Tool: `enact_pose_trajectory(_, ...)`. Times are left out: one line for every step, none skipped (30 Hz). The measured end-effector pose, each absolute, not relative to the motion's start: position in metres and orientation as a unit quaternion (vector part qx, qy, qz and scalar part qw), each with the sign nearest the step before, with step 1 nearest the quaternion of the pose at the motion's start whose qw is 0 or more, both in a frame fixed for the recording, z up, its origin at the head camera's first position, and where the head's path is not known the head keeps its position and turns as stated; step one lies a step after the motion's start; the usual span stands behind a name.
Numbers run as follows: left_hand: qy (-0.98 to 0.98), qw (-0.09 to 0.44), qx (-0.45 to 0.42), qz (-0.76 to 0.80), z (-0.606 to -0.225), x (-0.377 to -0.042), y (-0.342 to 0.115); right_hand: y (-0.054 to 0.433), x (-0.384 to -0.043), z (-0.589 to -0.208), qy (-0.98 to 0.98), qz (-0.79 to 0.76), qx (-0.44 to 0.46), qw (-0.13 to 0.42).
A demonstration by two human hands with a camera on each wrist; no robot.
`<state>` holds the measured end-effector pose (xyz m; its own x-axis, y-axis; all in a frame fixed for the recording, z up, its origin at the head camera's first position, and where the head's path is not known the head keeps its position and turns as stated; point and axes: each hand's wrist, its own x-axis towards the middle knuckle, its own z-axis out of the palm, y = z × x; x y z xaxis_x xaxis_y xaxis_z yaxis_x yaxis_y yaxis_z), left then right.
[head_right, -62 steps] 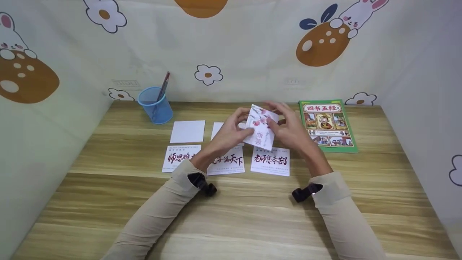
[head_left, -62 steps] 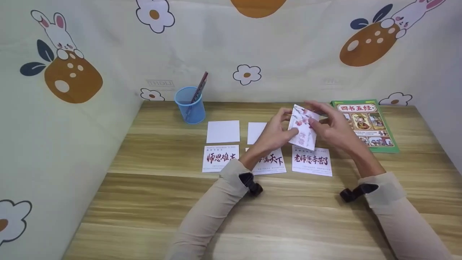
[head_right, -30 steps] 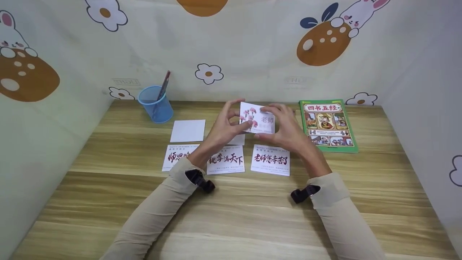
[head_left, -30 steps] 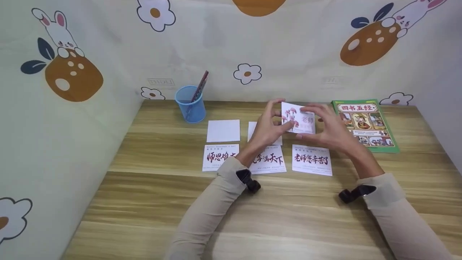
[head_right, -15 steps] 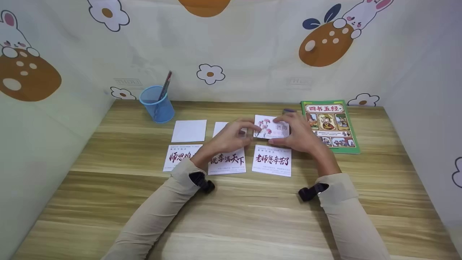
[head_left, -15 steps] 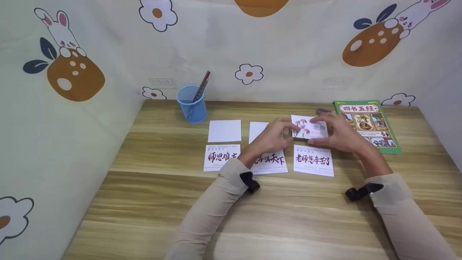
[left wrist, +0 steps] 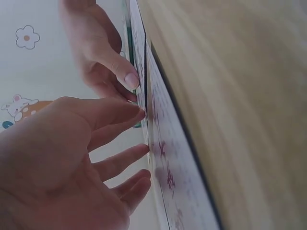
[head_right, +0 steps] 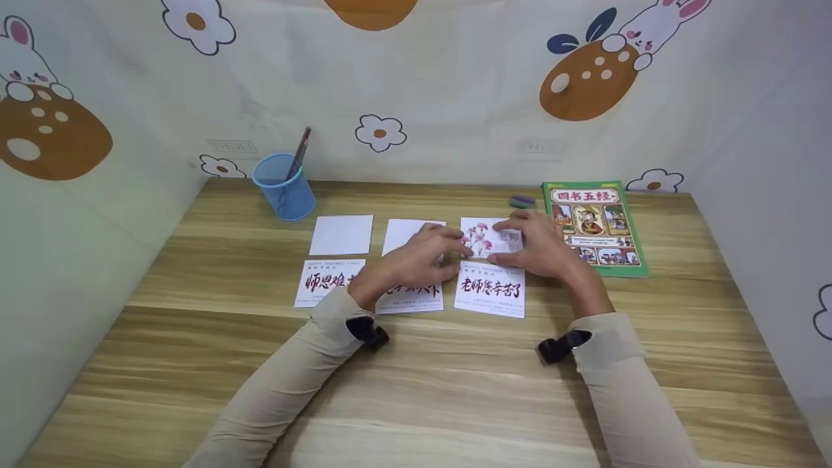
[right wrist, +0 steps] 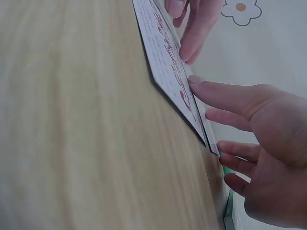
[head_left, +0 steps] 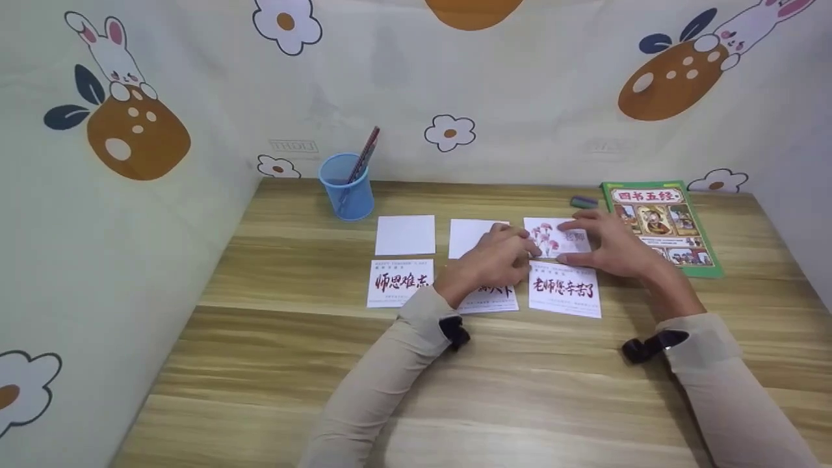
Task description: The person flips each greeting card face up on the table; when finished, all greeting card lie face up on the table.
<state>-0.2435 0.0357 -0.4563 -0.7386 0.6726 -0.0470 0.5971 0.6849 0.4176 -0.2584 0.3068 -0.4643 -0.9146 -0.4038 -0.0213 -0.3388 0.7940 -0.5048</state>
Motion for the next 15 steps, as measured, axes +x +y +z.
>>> enact_pose_trajectory(0.914,0.098,0.348,0.184,-0.455,-0.242,0.036,0.306,-0.259,-0.464,0.945,-0.254,-0.196,0.065)
enact_pose_trajectory(0.915,0.100,0.350,0.175,-0.454,-0.241,0.036,0.306,-0.259,-0.464,0.945,-0.253,-0.197,0.066)
enact_pose_trajectory(0.916,0.102,0.352,0.166,-0.453,-0.239,0.037,0.306,-0.259,-0.463,0.945,-0.252,-0.196,0.067)
enact_pose_trajectory(0.916,0.102,0.357,0.153,-0.452,-0.237,0.037,0.306,-0.259,-0.463,0.946,-0.252,-0.193,0.069)
enact_pose_trajectory(0.915,0.104,0.362,0.141,-0.451,-0.236,0.038,0.306,-0.259,-0.463,0.945,-0.254,-0.192,0.072)
enact_pose_trajectory(0.915,0.104,0.368,0.130,-0.451,-0.234,0.038,0.306,-0.259,-0.463,0.945,-0.255,-0.192,0.072)
enact_pose_trajectory(0.914,0.103,0.373,0.118,-0.451,-0.233,0.039,0.306,-0.259,-0.463,0.945,-0.256,-0.192,0.072)
enact_pose_trajectory(0.915,0.103,0.375,0.110,-0.451,-0.231,0.039,0.306,-0.259,-0.463,0.944,-0.257,-0.193,0.071)
enact_pose_trajectory(0.916,0.102,0.374,0.104,-0.451,-0.230,0.040,0.306,-0.260,-0.463,0.944,-0.258,-0.194,0.069)
enact_pose_trajectory(0.917,0.101,0.373,0.100,-0.451,-0.229,0.040,0.306,-0.260,-0.464,0.944,-0.259,-0.195,0.066)
enact_pose_trajectory(0.918,0.101,0.371,0.098,-0.452,-0.228,0.040,0.306,-0.260,-0.464,0.943,-0.259,-0.197,0.065)
enact_pose_trajectory(0.919,0.099,0.368,0.097,-0.452,-0.227,0.039,0.306,-0.260,-0.464,0.943,-0.259,-0.199,0.062)
enact_pose_trajectory(0.920,0.097,0.367,0.097,-0.453,-0.226,0.039,0.306,-0.260,-0.465,0.943,-0.258,-0.199,0.060)
enact_pose_trajectory(0.920,0.096,0.367,0.098,-0.453,-0.226,0.037,0.306,-0.259,-0.465,0.944,-0.257,-0.200,0.059)
enact_pose_trajectory(0.919,0.092,0.370,0.100,-0.453,-0.226,0.035,0.306,-0.259,-0.464,0.944,-0.256,-0.202,0.057)
